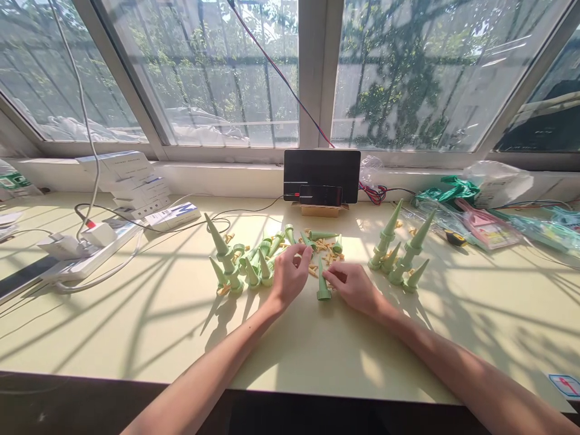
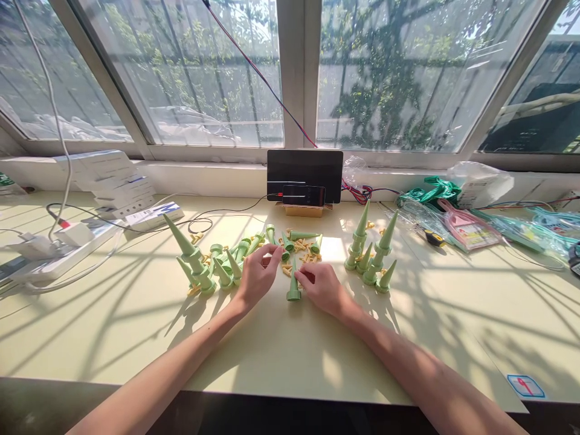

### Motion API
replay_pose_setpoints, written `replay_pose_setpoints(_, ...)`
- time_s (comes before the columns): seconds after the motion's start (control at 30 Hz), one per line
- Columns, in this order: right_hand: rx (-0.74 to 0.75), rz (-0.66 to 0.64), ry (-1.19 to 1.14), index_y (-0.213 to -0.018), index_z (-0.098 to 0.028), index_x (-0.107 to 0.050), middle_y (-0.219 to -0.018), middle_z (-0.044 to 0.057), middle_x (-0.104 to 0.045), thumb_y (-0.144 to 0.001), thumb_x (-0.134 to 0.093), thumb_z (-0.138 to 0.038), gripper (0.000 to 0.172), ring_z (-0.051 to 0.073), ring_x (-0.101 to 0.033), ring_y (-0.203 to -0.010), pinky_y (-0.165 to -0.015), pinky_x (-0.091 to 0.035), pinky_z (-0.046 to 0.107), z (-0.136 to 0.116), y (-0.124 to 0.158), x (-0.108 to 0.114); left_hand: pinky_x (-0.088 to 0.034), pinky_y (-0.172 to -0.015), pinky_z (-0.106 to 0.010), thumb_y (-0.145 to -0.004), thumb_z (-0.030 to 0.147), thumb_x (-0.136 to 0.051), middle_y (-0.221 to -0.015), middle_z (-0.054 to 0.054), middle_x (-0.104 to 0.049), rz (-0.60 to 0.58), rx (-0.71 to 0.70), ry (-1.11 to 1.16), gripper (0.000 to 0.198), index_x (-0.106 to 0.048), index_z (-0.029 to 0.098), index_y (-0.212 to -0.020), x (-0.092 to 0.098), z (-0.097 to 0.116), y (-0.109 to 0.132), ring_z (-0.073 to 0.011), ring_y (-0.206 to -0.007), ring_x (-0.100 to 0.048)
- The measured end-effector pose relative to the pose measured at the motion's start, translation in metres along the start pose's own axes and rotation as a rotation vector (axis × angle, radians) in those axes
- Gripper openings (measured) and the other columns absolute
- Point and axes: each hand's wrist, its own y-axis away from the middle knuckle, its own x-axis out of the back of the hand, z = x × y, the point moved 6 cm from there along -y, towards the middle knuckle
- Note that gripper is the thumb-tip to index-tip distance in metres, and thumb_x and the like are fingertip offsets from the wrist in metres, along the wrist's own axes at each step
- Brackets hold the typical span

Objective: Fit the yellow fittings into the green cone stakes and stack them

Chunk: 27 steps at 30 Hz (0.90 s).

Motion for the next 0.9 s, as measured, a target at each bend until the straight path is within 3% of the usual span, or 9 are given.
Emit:
replay_pose_setpoints(0.13, 0.069, -0.030, 0.098, -0.057, -0.019, -0.044, -0.054, -0.004, -0.041, -0.093, -0.049, -0.035, 0.039, 0.012, -0.034, -0.054, -0.054, -0.029, 0.026, -0.002, 0.001, -0.003, -0.025, -0.043, -0.022, -0.091, 0.042, -0.054, -0.068, 0.000, -0.057, 0.006, -0.014, -0.004, 0.029, -0.062, 0.017, -0.079, 0.000, 0.002, 0.001, -0.0062, -0.044, -0.038)
replay_pose_setpoints(0.37, 0.100, -0.039, 0.140, -0.065, -0.019, -0.054, -0.061, -0.002, -0.054, -0.092, -0.051, -0.030, 0.029, 0.012, -0.043, -0.057, -0.057, -0.034, 0.025, 0.000, 0.000, -0.001, -0.028, -0.044, -0.023, -0.091, 0.044, -0.054, -0.069, 0.000, -0.056, -0.007, -0.024, 0.006, 0.029, -0.062, 0.017, -0.081, -0.003, -0.002, 0.003, -0.0077, -0.046, -0.040)
replay_pose_setpoints(0.5, 0.058, 0.078, 0.170, -0.069, -0.018, -0.058, -0.062, -0.002, -0.055, -0.093, -0.051, -0.029, 0.027, 0.013, -0.045, -0.057, -0.058, -0.035, 0.025, 0.003, -0.002, 0.008, -0.032, -0.046, -0.023, -0.091, 0.044, -0.054, -0.069, 0.000, -0.058, -0.008, -0.037, 0.009, 0.029, -0.062, 0.018, -0.081, -0.004, -0.004, 0.003, -0.0089, -0.048, -0.043)
replay_pose_setpoints(0.7, 0.057, 0.252, 0.241, -0.086, -0.018, -0.063, -0.077, 0.003, -0.064, -0.093, -0.049, -0.027, 0.018, 0.013, -0.048, -0.056, -0.060, -0.039, 0.027, 0.014, -0.007, 0.025, -0.032, -0.047, -0.023, -0.092, 0.042, -0.053, -0.069, 0.000, -0.056, -0.017, -0.052, -0.029, 0.029, -0.062, 0.017, -0.079, -0.005, -0.001, 0.003, -0.0091, -0.050, -0.041)
replay_pose_setpoints(0.9, 0.094, 0.179, 0.405, -0.107, -0.017, -0.065, -0.089, 0.008, -0.065, -0.093, -0.048, -0.024, 0.023, 0.015, -0.052, -0.060, -0.065, -0.045, 0.031, 0.027, -0.008, 0.021, -0.035, -0.052, -0.024, -0.093, 0.038, -0.053, -0.071, 0.000, -0.057, -0.043, -0.110, -0.096, 0.030, -0.062, 0.017, -0.075, -0.007, 0.007, 0.005, -0.0089, -0.053, -0.043)
